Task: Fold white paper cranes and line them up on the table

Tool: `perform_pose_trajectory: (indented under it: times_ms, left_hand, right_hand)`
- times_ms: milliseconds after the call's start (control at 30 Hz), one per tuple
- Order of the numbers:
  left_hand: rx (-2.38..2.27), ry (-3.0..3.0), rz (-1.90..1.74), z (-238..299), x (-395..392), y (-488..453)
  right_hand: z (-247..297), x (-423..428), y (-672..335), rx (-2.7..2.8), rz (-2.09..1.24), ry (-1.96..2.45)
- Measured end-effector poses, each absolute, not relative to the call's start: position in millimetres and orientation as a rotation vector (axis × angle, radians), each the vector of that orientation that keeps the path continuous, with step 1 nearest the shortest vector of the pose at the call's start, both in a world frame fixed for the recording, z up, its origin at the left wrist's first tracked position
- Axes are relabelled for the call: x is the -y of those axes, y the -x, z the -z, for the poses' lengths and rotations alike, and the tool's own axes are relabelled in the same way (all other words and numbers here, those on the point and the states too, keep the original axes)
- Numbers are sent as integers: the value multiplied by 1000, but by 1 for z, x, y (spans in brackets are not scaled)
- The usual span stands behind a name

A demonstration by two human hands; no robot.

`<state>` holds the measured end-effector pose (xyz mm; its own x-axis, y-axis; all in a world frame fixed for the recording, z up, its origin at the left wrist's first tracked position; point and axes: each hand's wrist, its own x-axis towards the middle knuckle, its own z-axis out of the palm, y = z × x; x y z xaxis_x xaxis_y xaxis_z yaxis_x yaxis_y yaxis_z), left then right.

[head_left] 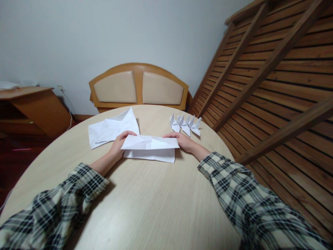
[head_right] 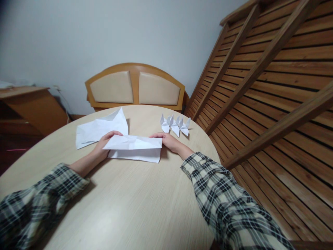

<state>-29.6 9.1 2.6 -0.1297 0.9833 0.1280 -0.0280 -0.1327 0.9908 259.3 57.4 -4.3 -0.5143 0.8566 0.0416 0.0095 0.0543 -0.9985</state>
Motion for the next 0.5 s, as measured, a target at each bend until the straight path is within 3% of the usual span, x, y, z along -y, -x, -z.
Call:
perform_pose_trajectory:
  times_ms: [367, 500]
  left_hand:
    - [-1193, -1094, -1447, -9, -7, 26]
    - [-1279, -1108, -1776, -4, -13, 28]
  right_hand:
    - [8, -62, -261, 1603, -1563, 907]
    - [7, -61, -261, 1581, -1588, 926]
